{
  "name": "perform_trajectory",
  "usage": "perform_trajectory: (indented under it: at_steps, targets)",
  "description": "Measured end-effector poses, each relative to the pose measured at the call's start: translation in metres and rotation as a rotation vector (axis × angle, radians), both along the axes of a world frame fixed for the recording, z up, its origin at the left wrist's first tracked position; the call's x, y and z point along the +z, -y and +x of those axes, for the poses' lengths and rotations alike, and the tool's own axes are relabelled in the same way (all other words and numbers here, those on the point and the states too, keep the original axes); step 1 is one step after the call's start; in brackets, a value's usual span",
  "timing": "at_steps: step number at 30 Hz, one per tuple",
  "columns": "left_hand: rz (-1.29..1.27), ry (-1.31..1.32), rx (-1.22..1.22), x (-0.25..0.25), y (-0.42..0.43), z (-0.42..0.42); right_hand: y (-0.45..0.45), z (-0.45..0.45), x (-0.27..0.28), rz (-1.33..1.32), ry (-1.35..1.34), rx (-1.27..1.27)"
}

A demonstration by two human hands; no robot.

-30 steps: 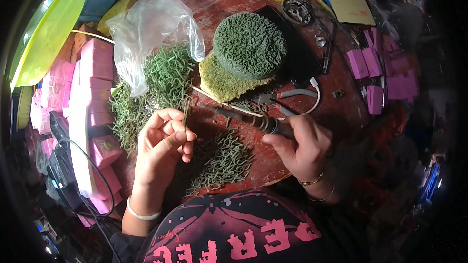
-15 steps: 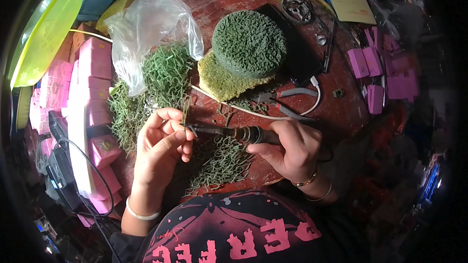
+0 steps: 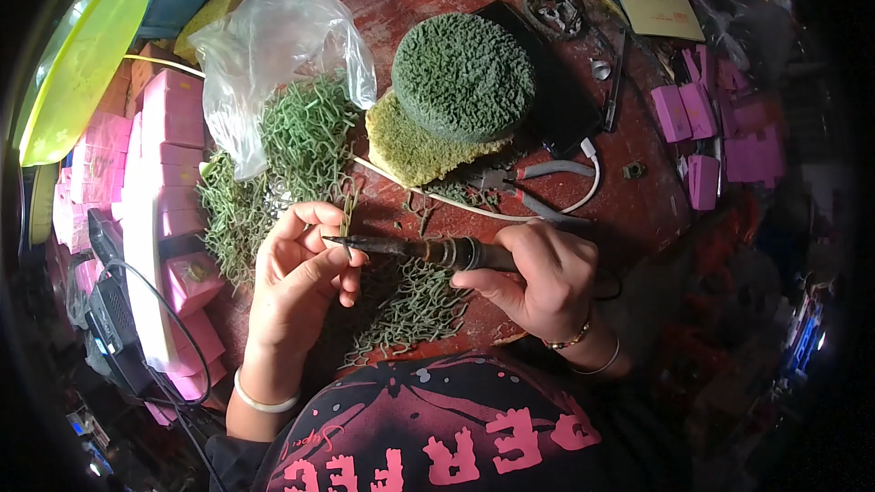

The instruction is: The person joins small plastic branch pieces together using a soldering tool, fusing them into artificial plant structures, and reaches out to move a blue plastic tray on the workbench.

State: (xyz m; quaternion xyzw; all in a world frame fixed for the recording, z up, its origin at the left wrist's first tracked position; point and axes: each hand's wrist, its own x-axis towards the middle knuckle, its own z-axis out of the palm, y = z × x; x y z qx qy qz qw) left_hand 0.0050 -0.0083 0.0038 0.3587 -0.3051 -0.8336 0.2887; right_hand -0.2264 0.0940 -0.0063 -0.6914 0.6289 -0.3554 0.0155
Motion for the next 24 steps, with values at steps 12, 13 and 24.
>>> perform_trajectory:
  at_steps: [12, 13, 24]
  targets:
    - [-0.003, -0.008, 0.002, -0.0011, 0.0001, 0.0009, -0.0004, 0.0007, -0.0001, 0.020, -0.012, 0.002]
    - [-0.004, -0.007, 0.002, -0.0012, 0.0001, 0.0010, -0.0002, 0.0008, -0.0002, 0.018, -0.010, 0.005]
    - [-0.012, -0.021, 0.004, -0.0015, 0.0000, 0.0006, 0.0000, 0.0011, 0.0009, 0.025, -0.023, -0.001]
